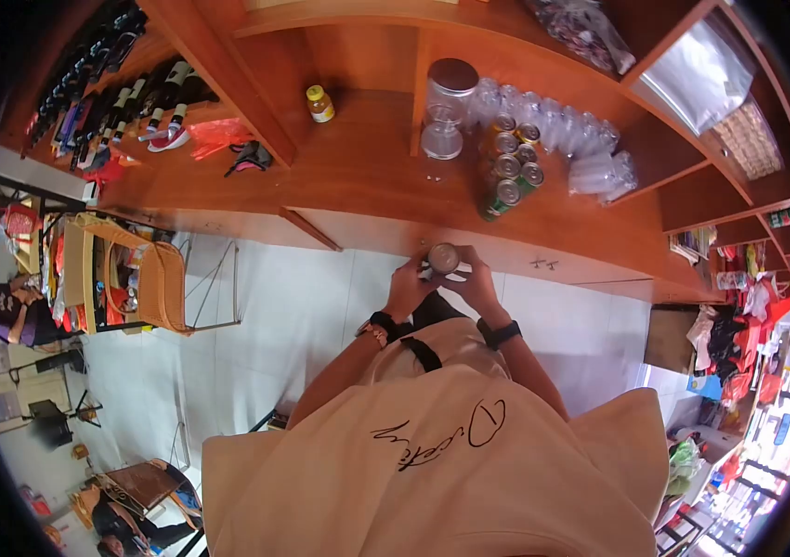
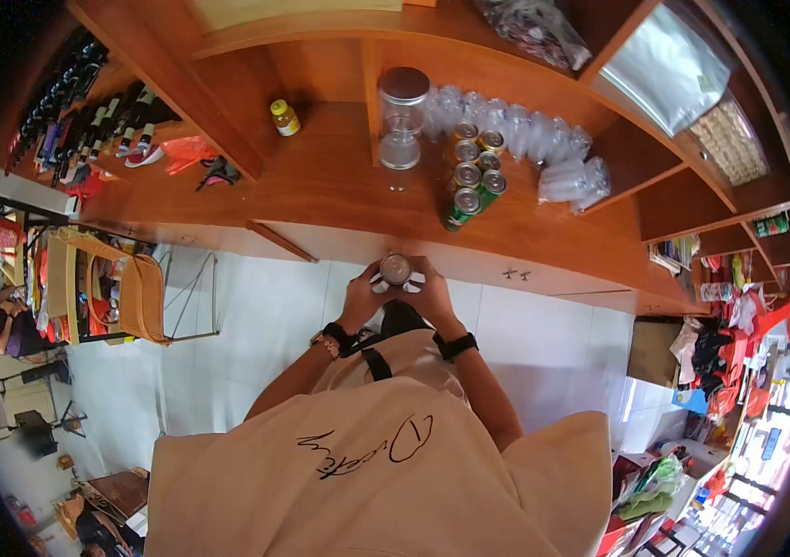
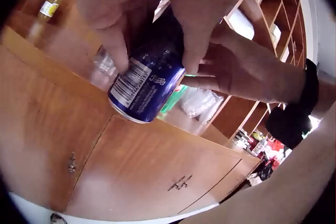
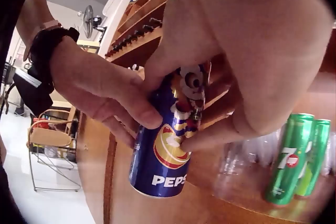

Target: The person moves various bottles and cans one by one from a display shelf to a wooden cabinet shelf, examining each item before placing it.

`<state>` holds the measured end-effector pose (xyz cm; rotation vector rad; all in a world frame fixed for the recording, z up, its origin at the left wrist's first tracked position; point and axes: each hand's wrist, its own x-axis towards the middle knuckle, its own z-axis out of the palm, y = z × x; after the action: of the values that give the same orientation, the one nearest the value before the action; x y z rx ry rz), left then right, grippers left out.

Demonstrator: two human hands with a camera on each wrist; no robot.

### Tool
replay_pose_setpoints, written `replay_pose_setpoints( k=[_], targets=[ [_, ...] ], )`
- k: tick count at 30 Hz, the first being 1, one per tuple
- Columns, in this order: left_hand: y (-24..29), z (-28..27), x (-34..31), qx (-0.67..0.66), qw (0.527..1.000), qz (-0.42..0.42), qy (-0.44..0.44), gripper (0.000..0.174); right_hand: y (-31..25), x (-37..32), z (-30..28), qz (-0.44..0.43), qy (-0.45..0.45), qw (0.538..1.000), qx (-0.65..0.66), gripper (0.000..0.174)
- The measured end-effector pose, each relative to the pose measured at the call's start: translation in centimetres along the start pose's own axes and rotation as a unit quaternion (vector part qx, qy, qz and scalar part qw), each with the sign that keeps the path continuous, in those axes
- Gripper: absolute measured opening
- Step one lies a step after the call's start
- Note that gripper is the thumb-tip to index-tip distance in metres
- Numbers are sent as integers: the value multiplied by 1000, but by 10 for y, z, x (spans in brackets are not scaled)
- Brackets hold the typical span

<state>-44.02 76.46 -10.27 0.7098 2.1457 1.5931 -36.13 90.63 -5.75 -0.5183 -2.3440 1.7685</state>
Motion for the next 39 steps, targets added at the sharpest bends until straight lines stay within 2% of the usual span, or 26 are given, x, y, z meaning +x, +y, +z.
replay_pose_setpoints(
  k=[3, 6, 9, 13, 15, 19, 21, 22, 24, 25, 27, 30, 31, 33, 37, 39],
  targets=[
    [21, 23, 8, 28, 999, 0, -27, 51, 5, -10, -23, 12, 45, 999, 3, 55],
    [29, 51, 19, -7, 998, 13, -64, 55, 9, -14, -49, 15, 88, 996, -3, 55],
    [36, 79, 27, 16, 998, 49, -47, 51, 21, -13, -76, 30, 94, 995, -16, 55],
    [56, 110, 41, 75, 997, 15, -13, 45, 35, -3, -109, 30, 117, 992, -21, 55],
    [49, 128, 53, 77, 995, -50, -45, 36, 44, 3, -124, 30, 139, 990, -13, 55],
    [50, 155, 78, 123, 988, -42, -78, 37, 50, 28, -148, 36, 148, 988, 5, 55],
    [50, 165, 87, -12, 994, -73, -78, 27, 47, 39, -158, 16, 137, 990, -32, 55],
    [49, 167, 91, -11, 994, -78, -72, 27, 56, 47, -161, 16, 130, 991, -31, 55],
    [52, 168, 98, 56, 994, -53, -79, 20, 73, 60, -166, -86, 154, 972, -154, 50],
    [52, 170, 100, 57, 994, -58, -75, 20, 81, 64, -168, -85, 148, 974, -152, 50],
    [47, 175, 105, 18, 994, -101, -41, 20, 82, 72, -170, -34, 149, 986, -73, 48],
    [44, 180, 105, 8, 994, -105, 0, 21, 86, 80, -168, -2, 141, 989, -37, 48],
    [44, 181, 106, 8, 994, -109, 5, 21, 87, 82, -168, -3, 134, 990, -37, 48],
    [45, 180, 107, -9, 985, -171, -8, 22, 89, 87, -166, 2, 131, 989, -62, 48],
    [34, 182, 105, -26, 985, -168, -29, 23, 82, 84, -165, 20, 115, 989, -90, 49],
    [19, 187, 102, -29, 993, -99, -50, 23, 80, 82, -164, 55, 105, 988, 96, 50]
  ],
)
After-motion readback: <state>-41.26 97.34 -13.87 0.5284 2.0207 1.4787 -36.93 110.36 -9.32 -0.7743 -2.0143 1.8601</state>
